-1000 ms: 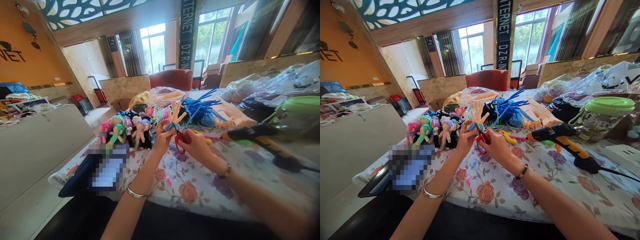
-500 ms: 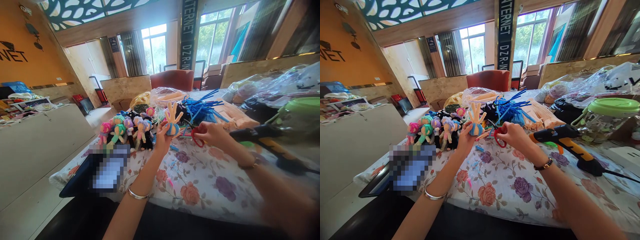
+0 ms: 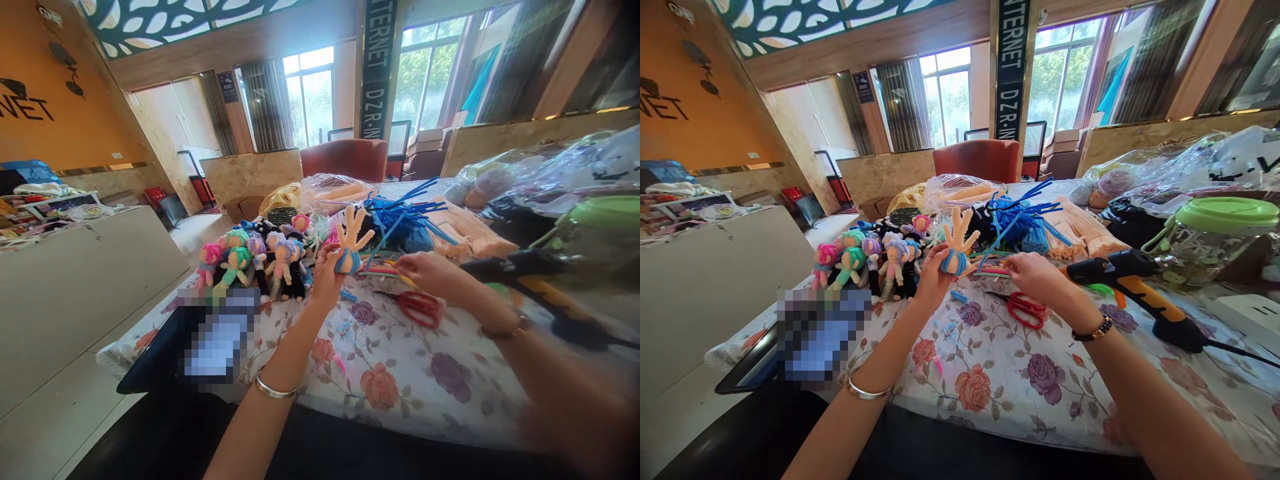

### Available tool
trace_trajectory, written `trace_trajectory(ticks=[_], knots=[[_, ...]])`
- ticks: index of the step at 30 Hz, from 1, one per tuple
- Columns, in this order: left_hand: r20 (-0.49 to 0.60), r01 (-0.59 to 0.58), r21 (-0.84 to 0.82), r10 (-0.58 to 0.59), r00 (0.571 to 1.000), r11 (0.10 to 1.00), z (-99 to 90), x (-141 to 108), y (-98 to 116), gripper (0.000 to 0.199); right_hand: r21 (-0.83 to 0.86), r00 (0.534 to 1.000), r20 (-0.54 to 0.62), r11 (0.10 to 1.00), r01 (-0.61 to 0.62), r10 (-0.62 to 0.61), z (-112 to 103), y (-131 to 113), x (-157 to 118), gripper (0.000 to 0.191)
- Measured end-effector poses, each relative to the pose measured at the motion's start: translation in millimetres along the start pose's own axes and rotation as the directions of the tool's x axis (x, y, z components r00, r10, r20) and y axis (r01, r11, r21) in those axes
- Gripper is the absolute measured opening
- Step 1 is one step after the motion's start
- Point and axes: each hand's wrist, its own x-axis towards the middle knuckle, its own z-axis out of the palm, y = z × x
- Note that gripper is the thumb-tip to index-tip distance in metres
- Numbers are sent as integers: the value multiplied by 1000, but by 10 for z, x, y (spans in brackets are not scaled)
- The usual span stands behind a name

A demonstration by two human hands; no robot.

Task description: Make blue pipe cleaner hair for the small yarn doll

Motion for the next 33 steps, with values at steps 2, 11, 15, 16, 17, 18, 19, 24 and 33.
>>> trace_trajectory(ticks=[2, 11, 15, 16, 17, 18, 19, 24, 33], knots=[[37, 7, 53, -9, 999, 999, 8, -20, -6, 33, 215, 978, -208, 976, 23, 23, 7, -23, 27, 39], [190, 48, 271, -102, 976, 961, 24, -87, -41, 37, 511, 932, -359, 847, 149, 53, 93, -223, 18, 49], [255, -13, 351, -83, 963, 936, -11, -93, -67, 36, 459, 906, -404, 885, 79, 129, 105, -257, 4, 37], [280, -26, 369, -84, 956, 929, -19, -97, -69, 37, 447, 896, -421, 892, 70, 141, 98, -265, 1, 35], [309, -35, 386, -93, 947, 922, -24, -103, -70, 39, 433, 886, -441, 899, 68, 145, 89, -274, -4, 34], [340, -40, 400, -107, 934, 916, -27, -110, -68, 42, 416, 876, -461, 907, 70, 144, 77, -283, -9, 32], [371, -42, 407, -124, 920, 912, -28, -117, -66, 47, 397, 865, -481, 915, 70, 142, 65, -292, -15, 32], [434, -76, 413, -123, 893, 908, -31, -121, -75, 58, 352, 803, -564, 936, 22, 193, 10, -308, -47, 27], [363, -167, 465, -15, 932, 870, -29, -80, -99, 59, 485, 619, -744, 841, 240, 253, -87, -380, -94, 19]])
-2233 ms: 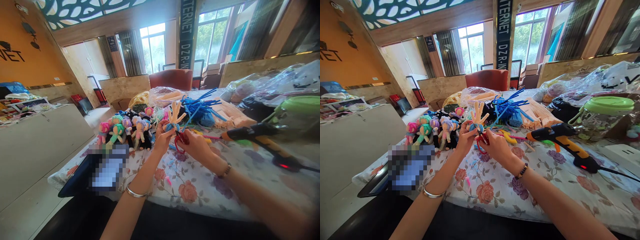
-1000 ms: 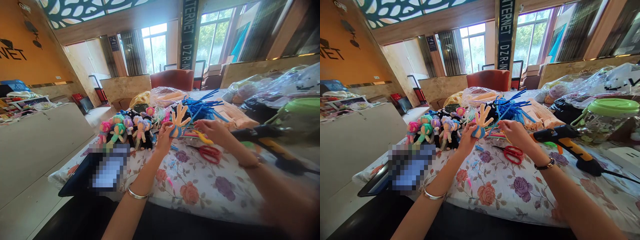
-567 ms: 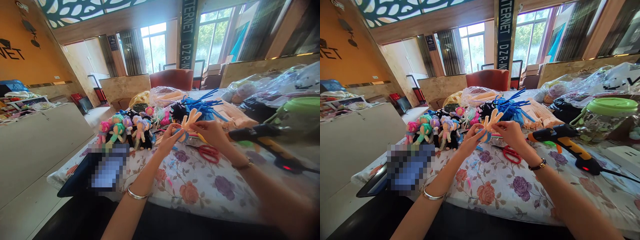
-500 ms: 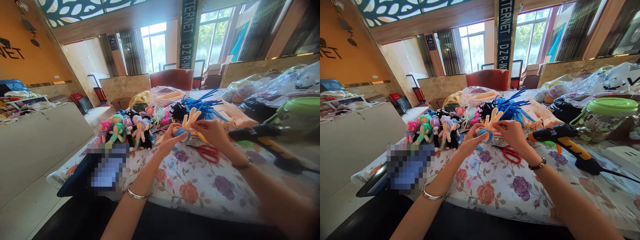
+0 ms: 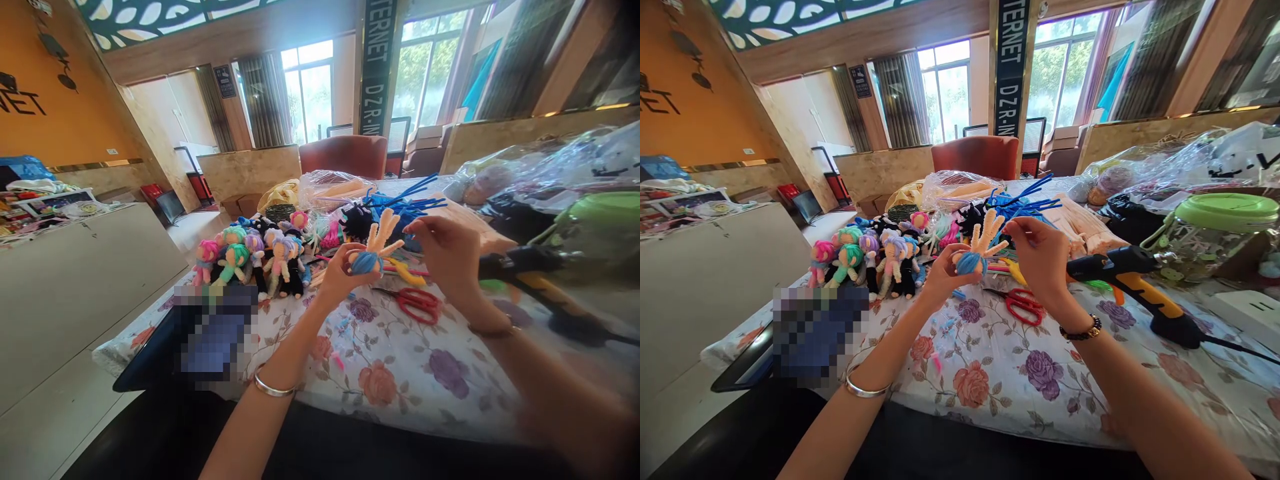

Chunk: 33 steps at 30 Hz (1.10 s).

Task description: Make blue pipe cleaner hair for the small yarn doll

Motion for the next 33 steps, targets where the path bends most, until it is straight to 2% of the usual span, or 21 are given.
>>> trace_trajectory(ticks=[2, 6, 9, 12, 13, 16, 19, 25, 29, 33], knots=[[-16, -1, 11, 1, 1000, 1000, 7, -1, 11, 58, 106, 1000, 19, 994, 12, -14, 10, -28, -10, 19], [-55, -21, 34, 23, 998, 999, 12, 1, 12, 55, 274, 972, 229, 954, -120, 56, 23, -79, -25, 26], [-90, -30, 20, 32, 995, 999, 1, 11, -4, 58, 260, 919, 384, 944, -203, 92, 23, -94, -27, 32], [-123, -46, 7, 47, 991, 999, -12, 21, -8, 59, 210, 856, 512, 957, -203, 69, 35, -63, -37, 34], [-127, -54, 6, 54, 990, 999, -15, 22, -5, 58, 171, 858, 508, 968, -181, 71, 44, -45, -45, 33], [-118, -68, 7, 68, 991, 998, -13, 18, 14, 56, 29, 914, 395, 994, -109, 89, 85, 5, -81, 29], [-88, -76, 10, 76, 993, 997, 0, 8, 26, 56, 24, 938, 341, 996, -81, 69, 136, 27, -130, 30], [-45, -77, -23, 76, 996, 997, 19, -9, 28, 59, 136, 934, 350, 982, -132, 77, 227, 63, -202, 34], [-19, -83, -27, 82, 996, 996, 25, -20, 34, 58, 145, 922, 379, 979, -143, 79, 237, 97, -194, 31], [-32, -105, 6, 105, 994, 995, 31, -24, 41, 54, 87, 934, 354, 992, -90, 53, 225, 64, -189, 27]])
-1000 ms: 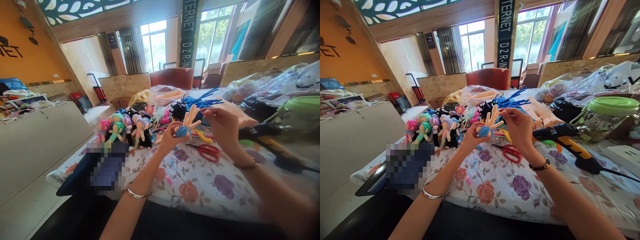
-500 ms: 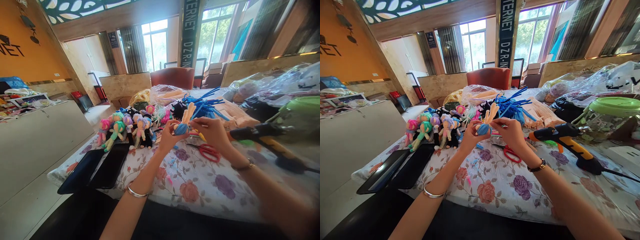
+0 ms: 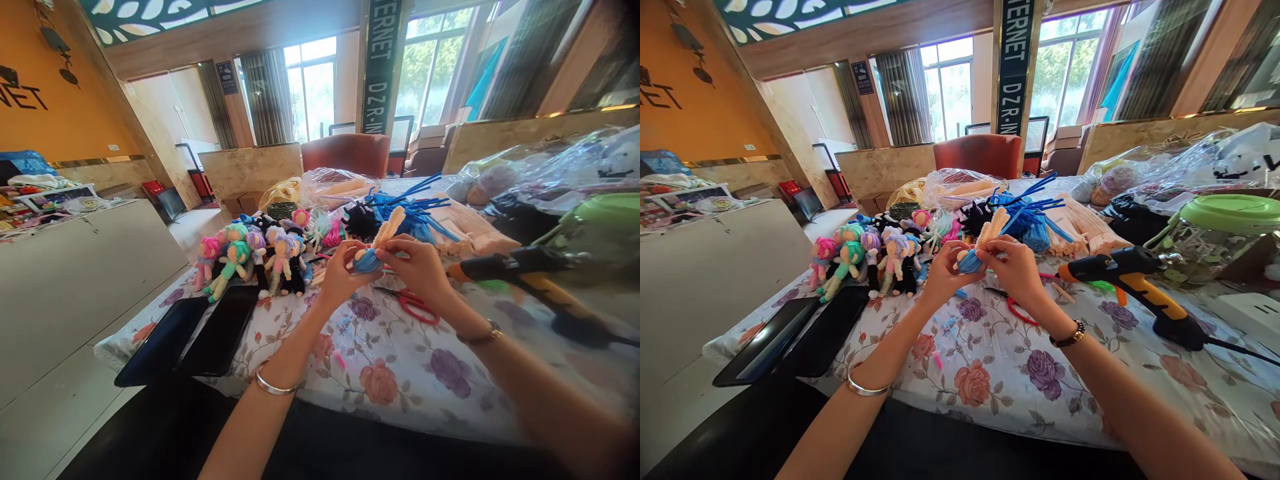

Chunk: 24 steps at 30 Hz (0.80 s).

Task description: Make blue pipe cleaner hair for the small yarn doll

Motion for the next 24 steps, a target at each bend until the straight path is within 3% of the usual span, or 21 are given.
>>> trace_trajectory(ticks=[6, 12, 16, 20, 24], knots=[[-13, -24, 12, 24, 1000, 1000, 1, 3, 3, 52, -66, 994, -90, 995, -71, 65, -32, -30, 6, 33], [-28, -38, 14, 38, 999, 999, 26, -9, 30, 49, -23, 987, -78, 990, -140, 138, -159, 11, 69, 37], [-196, -35, 0, 34, 980, 999, 22, 6, 64, 41, -280, 992, -98, 955, -102, 77, -264, 110, 111, 36], [-443, -52, -137, -14, 896, 989, -59, 72, 53, 31, -546, 996, -73, 838, 1, -49, -340, 242, 132, 32], [-524, -41, -338, -152, 838, 940, -162, 137, 41, 28, -679, 996, -20, 732, 55, -93, -345, 324, 125, 37]])
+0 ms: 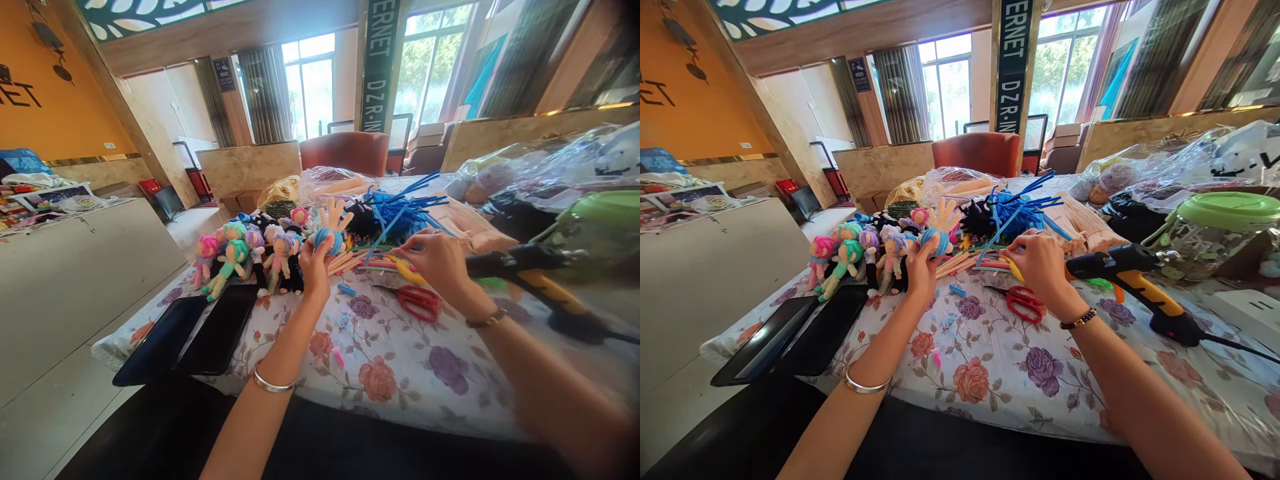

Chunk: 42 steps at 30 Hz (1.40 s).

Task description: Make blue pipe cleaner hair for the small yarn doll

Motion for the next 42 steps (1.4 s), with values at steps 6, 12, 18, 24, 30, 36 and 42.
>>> trace_trajectory(ticks=[6, 12, 18, 24, 30, 36, 42], knots=[[-69, 79, -135, -89, 994, 988, -32, 51, 33, 29, -28, 979, 193, 997, 77, -71, 108, -5, -37, 21], [-89, 98, -224, -120, 989, 970, -63, 89, 48, 24, -9, 949, 315, 1000, 9, -5, 153, -40, -42, 32], [-105, 134, -240, -163, 981, 961, -60, 75, 67, 22, 166, 941, 272, 973, 158, -199, 285, -40, -100, 48], [-54, 186, -219, -202, 978, 958, -36, 45, 77, 20, 461, 883, 399, 886, 40, -247, 405, -83, -176, 57], [-33, 223, -160, -231, 972, 961, -45, 64, 30, 24, 710, 802, 576, 585, -393, -160, 433, -72, -157, 66], [12, 254, -167, -256, 967, 953, -56, 68, -6, 30, 768, 793, 605, 320, -555, -77, 471, -74, -117, 53], [74, 242, -133, -234, 969, 961, -48, 59, -20, 38, 774, 774, 633, 24, -632, -24, 533, -65, -39, 42]])
